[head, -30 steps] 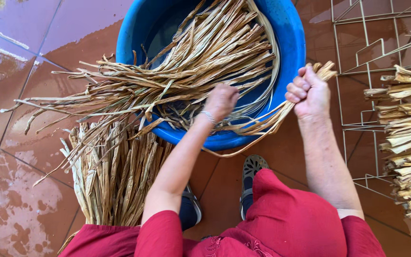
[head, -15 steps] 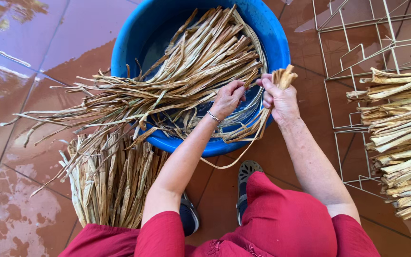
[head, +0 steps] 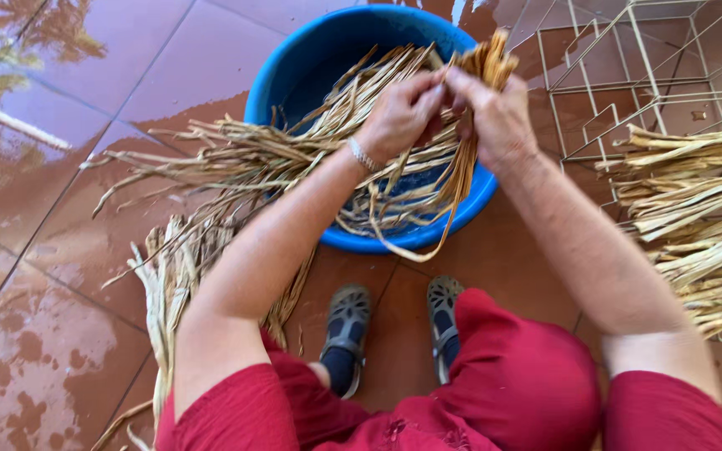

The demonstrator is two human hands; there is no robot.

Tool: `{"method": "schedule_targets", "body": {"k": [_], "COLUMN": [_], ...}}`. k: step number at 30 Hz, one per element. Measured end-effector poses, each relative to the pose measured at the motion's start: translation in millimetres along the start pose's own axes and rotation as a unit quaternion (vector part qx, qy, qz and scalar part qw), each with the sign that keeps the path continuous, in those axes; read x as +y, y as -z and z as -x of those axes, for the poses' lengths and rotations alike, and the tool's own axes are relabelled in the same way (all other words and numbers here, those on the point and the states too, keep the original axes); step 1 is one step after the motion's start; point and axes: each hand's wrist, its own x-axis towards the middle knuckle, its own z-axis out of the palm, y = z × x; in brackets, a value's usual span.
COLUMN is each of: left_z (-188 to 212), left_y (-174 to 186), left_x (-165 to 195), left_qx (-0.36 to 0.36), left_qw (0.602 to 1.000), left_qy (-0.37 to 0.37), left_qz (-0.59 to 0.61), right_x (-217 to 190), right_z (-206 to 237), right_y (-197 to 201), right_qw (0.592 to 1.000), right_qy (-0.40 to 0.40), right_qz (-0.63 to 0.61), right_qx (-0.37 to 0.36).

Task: The person repeatedly picks up dried plant strips from a blue basin filled with water, separates them by hand, and places them onto a metal drying rack. The process involves soaking, rinsing, and arranging the strips for drying.

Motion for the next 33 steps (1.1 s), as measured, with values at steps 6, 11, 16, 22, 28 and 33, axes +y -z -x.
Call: {"method": "schedule_targets", "body": {"k": [6, 11, 16, 22, 28, 33], "left_z": [-2, -19, -10, 12, 34, 48], "left_y": [37, 30, -7, -13, -11, -7], "left_x": [43, 6, -80, -137, -158, -162], "left_qx": [0.051, 0.102, 0.064, -0.030, -0.084, -0.151], "left_qw": [0.998, 0.990, 0.988, 0.992, 0.992, 0.977], "left_qy": [-0.032, -0.094, -0.088, 0.041, 0.023, 0.123], "left_qz": [0.018, 0.014, -0.109, -0.116, -0.095, -0.084], "right_x": [-36, 6, 98, 161, 205, 214], "right_z": [-20, -48, -57, -97, -115, -100], "right_y": [-49, -43, 16, 91, 168, 231], "right_qw": [0.999, 0.988, 0.963, 0.942, 0.902, 0.879], "right_qy": [0.039, 0.067, 0.037, -0.037, -0.072, -0.048], "right_qz": [-0.025, -0.124, -0.234, -0.274, -0.325, -0.354], "right_qx": [-0.024, 0.058, 0.126, 0.190, 0.274, 0.316]}}
